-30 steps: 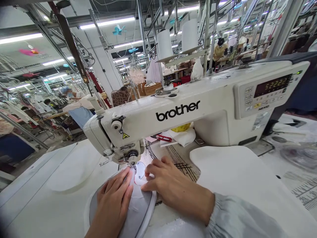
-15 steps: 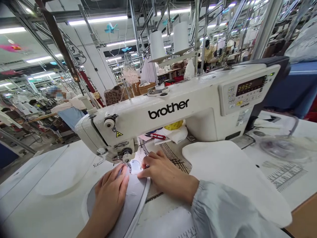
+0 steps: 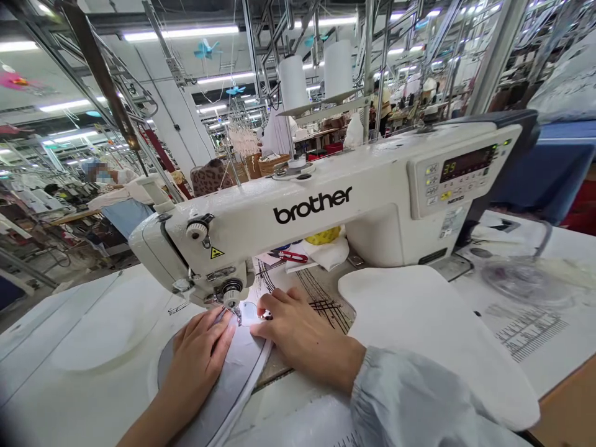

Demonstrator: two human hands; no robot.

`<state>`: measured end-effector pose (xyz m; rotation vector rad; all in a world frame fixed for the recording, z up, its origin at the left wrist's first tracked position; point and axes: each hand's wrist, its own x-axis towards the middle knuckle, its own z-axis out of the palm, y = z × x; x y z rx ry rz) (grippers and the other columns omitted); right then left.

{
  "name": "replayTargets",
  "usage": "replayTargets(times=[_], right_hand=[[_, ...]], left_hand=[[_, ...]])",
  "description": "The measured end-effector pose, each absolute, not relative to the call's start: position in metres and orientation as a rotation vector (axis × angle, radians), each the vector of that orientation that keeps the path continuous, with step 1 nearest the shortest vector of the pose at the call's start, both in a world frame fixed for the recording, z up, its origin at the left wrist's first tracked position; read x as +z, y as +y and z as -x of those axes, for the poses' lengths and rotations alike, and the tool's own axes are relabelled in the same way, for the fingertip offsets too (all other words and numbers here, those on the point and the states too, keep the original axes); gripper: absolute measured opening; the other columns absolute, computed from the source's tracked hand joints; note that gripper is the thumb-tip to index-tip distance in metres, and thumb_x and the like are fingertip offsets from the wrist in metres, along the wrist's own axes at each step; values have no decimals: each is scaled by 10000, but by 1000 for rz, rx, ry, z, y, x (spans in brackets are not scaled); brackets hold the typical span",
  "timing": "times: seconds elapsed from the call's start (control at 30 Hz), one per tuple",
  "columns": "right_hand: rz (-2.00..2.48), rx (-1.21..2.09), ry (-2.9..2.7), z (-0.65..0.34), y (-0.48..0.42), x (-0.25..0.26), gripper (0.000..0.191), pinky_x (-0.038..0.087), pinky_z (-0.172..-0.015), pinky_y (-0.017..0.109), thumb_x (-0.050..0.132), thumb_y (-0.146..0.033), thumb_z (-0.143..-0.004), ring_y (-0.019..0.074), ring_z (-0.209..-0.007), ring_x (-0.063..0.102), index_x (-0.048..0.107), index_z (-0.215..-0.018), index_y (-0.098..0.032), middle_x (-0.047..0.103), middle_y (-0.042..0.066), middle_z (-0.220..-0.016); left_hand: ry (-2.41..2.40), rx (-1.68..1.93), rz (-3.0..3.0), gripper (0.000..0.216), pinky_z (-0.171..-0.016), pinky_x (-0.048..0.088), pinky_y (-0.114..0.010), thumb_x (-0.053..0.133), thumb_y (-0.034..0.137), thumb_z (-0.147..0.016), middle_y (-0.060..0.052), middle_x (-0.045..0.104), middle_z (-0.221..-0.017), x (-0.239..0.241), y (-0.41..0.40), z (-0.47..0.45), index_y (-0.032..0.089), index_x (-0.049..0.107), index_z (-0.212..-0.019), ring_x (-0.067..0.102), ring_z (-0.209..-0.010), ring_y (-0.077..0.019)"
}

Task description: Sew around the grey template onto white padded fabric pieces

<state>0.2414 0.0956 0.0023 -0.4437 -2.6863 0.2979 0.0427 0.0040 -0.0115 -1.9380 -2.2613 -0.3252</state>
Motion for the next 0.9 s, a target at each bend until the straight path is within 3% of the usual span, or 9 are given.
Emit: replayTargets(times=[0.27, 0.57, 0.73, 0.9], right_hand=[[436, 312, -2728, -236, 85, 4, 194, 318, -858, 336, 546, -56, -920, 178, -1017, 499, 629, -1027, -195, 609, 14, -1080], [430, -41, -2635, -225, 74, -17, 117, 349, -753, 366, 622, -144, -894, 203, -869, 500, 571, -996, -169, 588, 36, -979], [441, 29, -2616, -221, 70, -20, 166, 355, -779, 374, 639, -121, -864, 203, -891, 496, 564, -1009, -152, 585, 38, -999], [462, 113, -2573, -218, 71, -19, 94, 347, -812, 361, 593, -102, -912, 192, -949, 501, 575, -990, -153, 607, 31, -1065]], left_hand=[[-2083, -373, 2167, 365, -963, 406, -479, 355, 342, -974, -91, 674, -1073, -10, 10, -20, 198, 669, -1092, 572, -1061, -269], [-1878, -342, 2429, 367, -806, 457, -415, 330, 349, -998, -16, 648, -737, 2, 23, 0, 201, 628, -844, 602, -747, -203], [-1791, -325, 2485, 378, -774, 477, -383, 323, 359, -1006, -12, 662, -744, 2, 28, 8, 202, 607, -812, 625, -735, -190], [-1768, -319, 2445, 407, -673, 509, -349, 414, 389, -984, 6, 613, -611, 3, 31, 13, 210, 554, -646, 629, -663, -193]])
